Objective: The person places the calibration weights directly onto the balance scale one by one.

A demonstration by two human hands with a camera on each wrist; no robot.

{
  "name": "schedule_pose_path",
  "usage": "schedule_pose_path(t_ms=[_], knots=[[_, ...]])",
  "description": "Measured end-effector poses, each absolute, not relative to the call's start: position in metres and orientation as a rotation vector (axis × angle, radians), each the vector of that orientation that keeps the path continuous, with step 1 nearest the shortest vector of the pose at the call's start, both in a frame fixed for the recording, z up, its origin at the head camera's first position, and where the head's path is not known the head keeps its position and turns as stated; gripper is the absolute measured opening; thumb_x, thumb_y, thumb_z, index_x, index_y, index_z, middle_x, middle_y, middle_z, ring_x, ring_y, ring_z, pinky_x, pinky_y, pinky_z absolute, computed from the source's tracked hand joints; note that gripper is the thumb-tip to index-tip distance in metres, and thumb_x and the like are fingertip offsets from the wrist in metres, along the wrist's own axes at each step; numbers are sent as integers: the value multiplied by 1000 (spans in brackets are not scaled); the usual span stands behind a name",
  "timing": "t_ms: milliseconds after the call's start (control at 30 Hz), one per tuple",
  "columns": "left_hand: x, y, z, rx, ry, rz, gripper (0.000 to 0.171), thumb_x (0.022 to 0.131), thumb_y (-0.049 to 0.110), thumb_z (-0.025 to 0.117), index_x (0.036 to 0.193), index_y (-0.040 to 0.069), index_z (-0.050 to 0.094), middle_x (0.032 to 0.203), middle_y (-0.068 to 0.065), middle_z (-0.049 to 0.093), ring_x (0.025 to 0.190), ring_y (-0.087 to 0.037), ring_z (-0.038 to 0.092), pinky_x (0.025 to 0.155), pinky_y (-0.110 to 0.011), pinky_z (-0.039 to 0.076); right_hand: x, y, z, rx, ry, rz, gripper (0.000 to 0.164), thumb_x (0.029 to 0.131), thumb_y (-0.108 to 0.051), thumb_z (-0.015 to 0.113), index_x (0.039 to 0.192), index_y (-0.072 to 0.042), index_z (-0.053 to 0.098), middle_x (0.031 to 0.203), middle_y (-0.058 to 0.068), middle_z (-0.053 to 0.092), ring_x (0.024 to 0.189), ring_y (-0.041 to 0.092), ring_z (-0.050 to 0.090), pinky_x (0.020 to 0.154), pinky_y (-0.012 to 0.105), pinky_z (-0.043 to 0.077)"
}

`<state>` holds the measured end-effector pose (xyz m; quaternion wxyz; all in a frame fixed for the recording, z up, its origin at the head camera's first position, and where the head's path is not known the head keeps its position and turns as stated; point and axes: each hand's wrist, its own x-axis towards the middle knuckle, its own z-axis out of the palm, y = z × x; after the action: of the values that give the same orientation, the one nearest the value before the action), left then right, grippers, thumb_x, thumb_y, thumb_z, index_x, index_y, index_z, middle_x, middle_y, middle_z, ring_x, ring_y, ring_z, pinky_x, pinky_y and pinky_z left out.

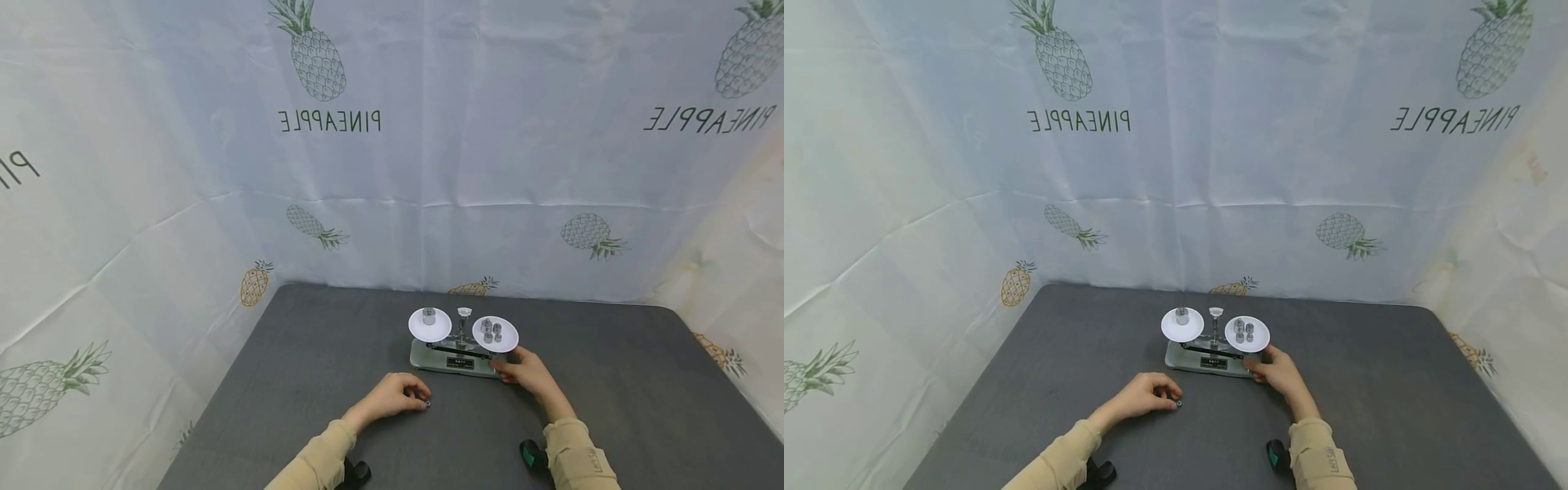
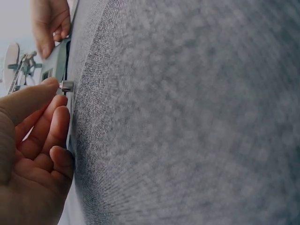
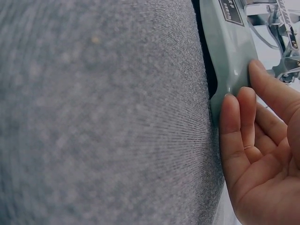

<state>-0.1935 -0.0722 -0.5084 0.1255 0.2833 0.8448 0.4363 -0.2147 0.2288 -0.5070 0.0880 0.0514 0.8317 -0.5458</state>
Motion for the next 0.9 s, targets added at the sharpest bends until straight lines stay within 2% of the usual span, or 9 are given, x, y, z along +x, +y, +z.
schedule_pose_path(t_ms=[367, 900], knots=[[-193, -69, -511, 837, 2513, 1237, 4, 79, 15, 72, 82, 12, 72, 75, -1, 70, 61, 8, 47, 58, -12, 40, -214, 229, -507, 154, 2479, -1613, 56, 82, -20, 71, 124, 9, 47, 82, 6, 67, 66, 12, 59, 62, 27, 53], [-193, -69, -506, 836, 2529, 1285, 4, 82, 17, 70, 82, 14, 71, 78, 0, 68, 67, 7, 50, 63, -14, 43, -214, 229, -506, 153, 2455, -1658, 50, 81, -18, 71, 119, 8, 50, 80, 4, 66, 65, 11, 58, 62, 26, 52]])
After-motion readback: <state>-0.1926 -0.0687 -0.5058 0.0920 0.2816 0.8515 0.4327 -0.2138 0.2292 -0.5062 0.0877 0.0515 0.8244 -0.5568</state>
